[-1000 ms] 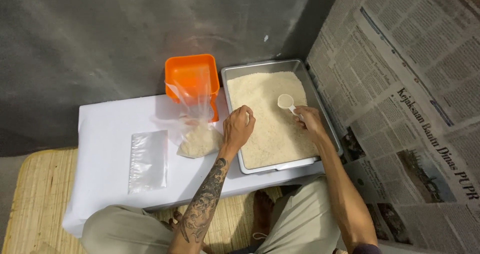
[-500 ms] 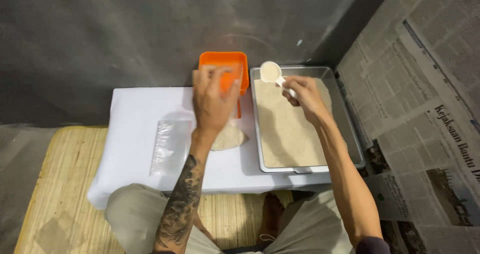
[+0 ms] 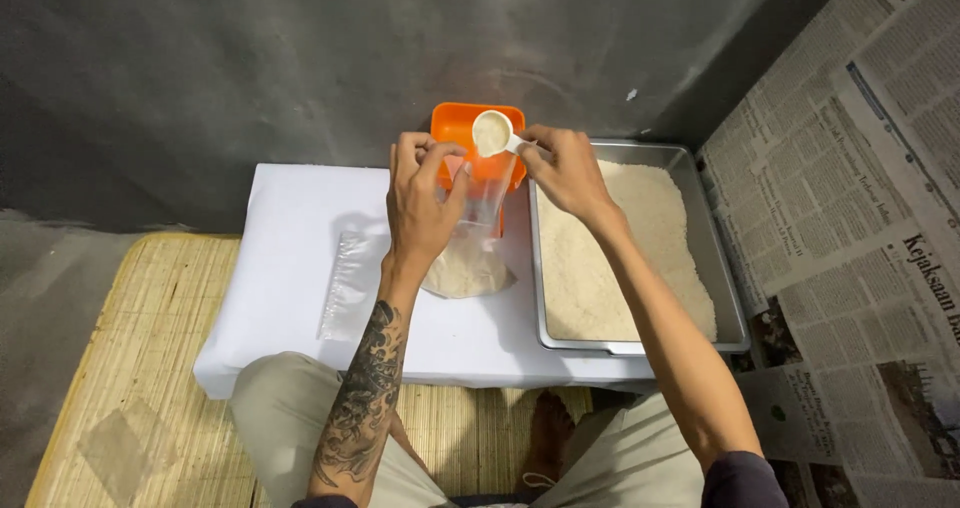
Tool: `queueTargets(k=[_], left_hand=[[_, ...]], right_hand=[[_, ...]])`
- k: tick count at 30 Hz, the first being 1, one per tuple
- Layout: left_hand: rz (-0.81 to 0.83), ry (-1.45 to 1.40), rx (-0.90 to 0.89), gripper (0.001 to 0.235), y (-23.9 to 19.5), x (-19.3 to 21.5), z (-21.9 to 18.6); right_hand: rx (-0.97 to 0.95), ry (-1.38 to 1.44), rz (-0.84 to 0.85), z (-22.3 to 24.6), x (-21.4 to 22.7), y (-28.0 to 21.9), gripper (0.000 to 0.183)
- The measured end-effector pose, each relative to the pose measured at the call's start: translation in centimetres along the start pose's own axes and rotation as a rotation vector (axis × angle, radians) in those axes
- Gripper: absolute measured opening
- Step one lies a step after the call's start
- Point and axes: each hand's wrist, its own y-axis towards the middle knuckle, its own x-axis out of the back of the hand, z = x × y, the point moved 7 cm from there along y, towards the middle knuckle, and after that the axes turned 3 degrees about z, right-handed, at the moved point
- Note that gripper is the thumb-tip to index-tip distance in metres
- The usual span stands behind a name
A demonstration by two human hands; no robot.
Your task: The person is scooping rice from a metal tray into plastic bags and adjusting the weight using a digital scale.
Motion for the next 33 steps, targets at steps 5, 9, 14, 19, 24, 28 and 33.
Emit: queueTargets(k=[5,9,14,19,24,28,33], left_hand=[[0.002,0.003,0.01,0.015,-0.1,-0.3,0.6],[0.003,-0.011,0.018,0.016,-0.2,-0.4,0.5],[0.004,-0.008,0.027,0.014,-0.1,-0.4,0.4],[0.011,-0.017,0.04,0.014,-0.2,-0.4,0.5],[0.016,-0.016,0.039,0.012,-0.3,-0.5,0.6],[0.023,-0.013,0.046,0.014,-0.3,-0.7,0.8],[0.048,-0.053,0.066,0.033,-0.9,-0.9,1.0]], right_hand=[[0.036,-0.169,-0.002,1.6,-0.2,-0.8,0.024],[0.137,-0.337,0.014,3.2,-0.3,-1.6,0.024],[0.161,-0.45,0.003,3.8,-0.6,-2.1,0.024],[0.176,-0.531,-0.005,4.2,-0.8,-2.2,0.021],[0.191,-0.516,-0.018,4.2,-0.7,-2.3,0.021],[0.18,-0.494,-0.035,4.1,-0.3,-2.4,0.021],[0.099,-0.123,-0.256,2.1,3.8,-3.6,0.028]])
